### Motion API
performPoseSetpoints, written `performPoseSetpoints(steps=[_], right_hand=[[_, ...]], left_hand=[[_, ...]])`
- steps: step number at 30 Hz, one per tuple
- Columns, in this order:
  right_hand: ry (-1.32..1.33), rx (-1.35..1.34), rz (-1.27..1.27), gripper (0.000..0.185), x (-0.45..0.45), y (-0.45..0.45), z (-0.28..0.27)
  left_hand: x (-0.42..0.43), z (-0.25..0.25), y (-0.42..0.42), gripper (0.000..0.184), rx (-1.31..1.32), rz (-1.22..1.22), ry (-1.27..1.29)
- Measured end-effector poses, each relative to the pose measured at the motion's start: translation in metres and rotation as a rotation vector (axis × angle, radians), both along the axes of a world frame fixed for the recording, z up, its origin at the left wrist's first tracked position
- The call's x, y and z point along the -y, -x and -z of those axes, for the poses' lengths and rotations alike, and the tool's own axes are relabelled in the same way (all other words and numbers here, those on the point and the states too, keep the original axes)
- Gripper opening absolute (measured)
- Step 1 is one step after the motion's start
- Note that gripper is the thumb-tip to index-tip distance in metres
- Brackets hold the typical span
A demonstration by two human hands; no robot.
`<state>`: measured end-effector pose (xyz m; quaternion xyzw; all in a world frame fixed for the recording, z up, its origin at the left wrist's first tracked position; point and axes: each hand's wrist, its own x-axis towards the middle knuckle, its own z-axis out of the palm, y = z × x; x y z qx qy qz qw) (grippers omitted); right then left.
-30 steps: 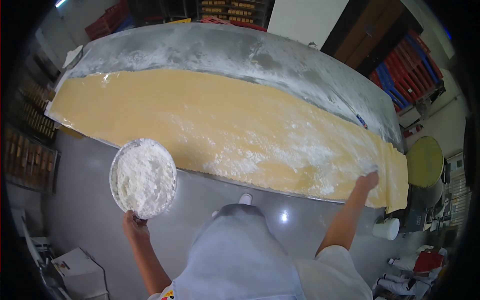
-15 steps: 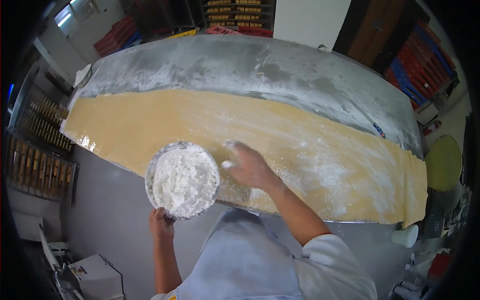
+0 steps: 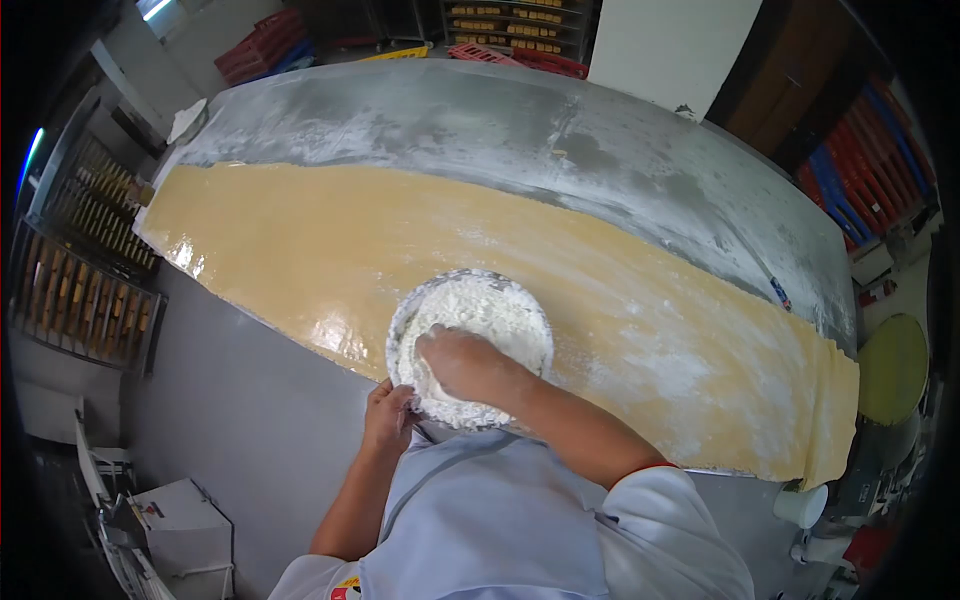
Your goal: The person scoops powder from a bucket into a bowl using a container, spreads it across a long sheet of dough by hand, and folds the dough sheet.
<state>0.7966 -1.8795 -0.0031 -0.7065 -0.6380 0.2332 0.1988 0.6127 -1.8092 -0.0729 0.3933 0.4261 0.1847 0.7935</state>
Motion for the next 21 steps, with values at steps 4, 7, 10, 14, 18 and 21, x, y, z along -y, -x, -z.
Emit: performPoseSetpoints(steps=[4,7,10,14,18,21], right_hand=[[-0.092,-0.291,0.175,0.028,-0.009,-0.024,-0.001],[-0.290,-1.103,0.555,0.022,0.001,-0.044,-0.022],[-1.009,-1.475,0.842,0.020,0.040,-0.088,0.019],[-1.338,-1.067,1.272,0.027,0.154,-0.162,0.040],[0.075,0.860,1.861,0.041,0.208,-0.171,0.111],[1.007,0.804,1.641,0.047,0.090,-0.171,0.188]], left_hand=[[-0.017,0.006,0.000,0.033,0.056,0.036,0.005],[-0.038,0.001,0.006,0.034,0.087,-0.014,0.055],[-0.081,0.018,0.031,0.029,0.154,-0.020,0.075],[-0.146,0.008,0.086,0.027,0.196,-0.079,0.083],[-0.209,0.008,0.144,0.022,0.192,-0.090,-0.068],[-0.250,-0.008,0.175,0.016,0.087,-0.178,-0.148]])
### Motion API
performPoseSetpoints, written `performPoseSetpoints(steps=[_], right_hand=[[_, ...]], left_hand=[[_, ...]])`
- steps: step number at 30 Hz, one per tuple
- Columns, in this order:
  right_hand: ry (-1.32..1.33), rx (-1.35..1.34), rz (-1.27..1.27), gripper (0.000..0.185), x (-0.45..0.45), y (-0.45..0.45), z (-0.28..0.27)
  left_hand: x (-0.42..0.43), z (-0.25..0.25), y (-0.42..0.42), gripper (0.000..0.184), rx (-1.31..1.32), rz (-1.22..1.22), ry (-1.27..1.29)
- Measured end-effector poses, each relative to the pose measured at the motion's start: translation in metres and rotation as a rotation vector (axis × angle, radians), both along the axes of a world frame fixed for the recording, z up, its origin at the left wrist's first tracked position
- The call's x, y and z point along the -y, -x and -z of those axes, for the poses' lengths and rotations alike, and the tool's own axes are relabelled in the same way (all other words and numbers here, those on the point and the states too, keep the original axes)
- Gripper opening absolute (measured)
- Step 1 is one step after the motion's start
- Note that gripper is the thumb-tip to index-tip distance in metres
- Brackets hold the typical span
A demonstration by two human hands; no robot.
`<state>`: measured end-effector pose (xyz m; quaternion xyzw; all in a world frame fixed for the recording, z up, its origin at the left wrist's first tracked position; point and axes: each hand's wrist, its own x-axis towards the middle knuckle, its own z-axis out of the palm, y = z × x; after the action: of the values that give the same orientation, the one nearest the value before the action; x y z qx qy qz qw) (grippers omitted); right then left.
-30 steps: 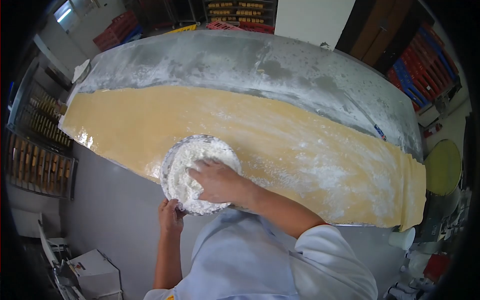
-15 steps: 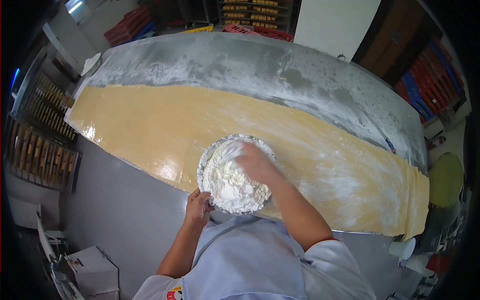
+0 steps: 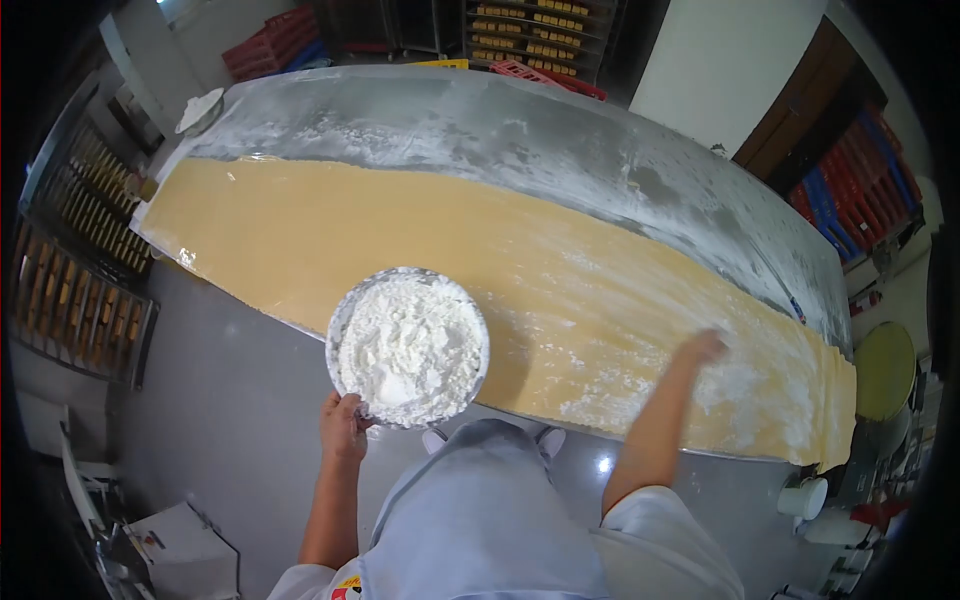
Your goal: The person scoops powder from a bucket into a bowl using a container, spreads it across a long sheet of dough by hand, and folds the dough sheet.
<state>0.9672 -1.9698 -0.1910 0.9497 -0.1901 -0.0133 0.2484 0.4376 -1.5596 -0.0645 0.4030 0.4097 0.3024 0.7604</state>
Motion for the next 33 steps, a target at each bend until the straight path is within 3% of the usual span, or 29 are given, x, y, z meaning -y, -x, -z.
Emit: performPoseSetpoints(steps=[1,3,5,9,11,14,15,16,18,19,22,26,30,31,33], right_hand=[[0.064,-0.300,-0.407,0.053,-0.075,0.042,-0.019],[-0.978,-0.157,-0.766,0.057,-0.190,0.113,-0.031],[-1.647,-0.261,-0.864,0.057,-0.278,0.201,-0.113],[-1.585,-0.281,-1.091,0.061,-0.323,0.278,-0.178],[-1.271,-0.483,-1.514,0.068,-0.328,0.305,-0.208],[-1.087,-0.685,-1.649,0.072,-0.332,0.334,-0.227],[-1.025,-0.595,-1.745,0.070,-0.335,0.341,-0.229],[-1.020,-0.596,-1.739,0.070,-0.338,0.346,-0.233],[-0.772,-0.721,-1.673,0.060,-0.343,0.353,-0.243],[-0.751,-0.657,-1.700,0.044,-0.343,0.354,-0.231],[-0.749,-0.653,-1.644,0.032,-0.343,0.353,-0.208],[-0.898,-0.728,-1.517,0.030,-0.340,0.341,-0.191],[-1.618,-0.557,-1.273,0.031,-0.324,0.307,-0.190],[-1.625,-0.556,-1.262,0.031,-0.311,0.294,-0.196],[-2.333,-0.517,-0.539,0.027,-0.271,0.265,-0.209]], left_hand=[[-0.018,0.008,0.013,0.019,-0.016,-0.018,-0.002],[-0.033,0.005,0.023,0.022,-0.050,-0.070,0.012],[-0.044,0.005,0.032,0.023,-0.038,-0.071,0.015],[-0.049,-0.001,0.036,0.026,-0.021,-0.079,0.023],[-0.049,-0.002,0.034,0.027,0.006,-0.053,0.041],[-0.042,0.003,0.024,0.026,0.030,0.013,0.039],[-0.039,0.005,0.019,0.025,0.035,0.020,0.052],[-0.034,0.006,0.013,0.024,0.042,0.030,0.066],[-0.029,0.007,0.007,0.024,0.048,0.052,0.082],[-0.026,0.010,0.005,0.024,0.053,0.089,0.096],[-0.015,0.008,-0.003,0.025,0.046,0.148,0.139],[-0.006,0.016,-0.007,0.026,0.017,0.198,0.178],[0.003,0.009,-0.011,0.026,0.016,0.171,0.207],[0.003,0.009,-0.010,0.027,0.035,0.130,0.217],[-0.003,0.019,0.001,0.027,0.037,0.092,0.233]])
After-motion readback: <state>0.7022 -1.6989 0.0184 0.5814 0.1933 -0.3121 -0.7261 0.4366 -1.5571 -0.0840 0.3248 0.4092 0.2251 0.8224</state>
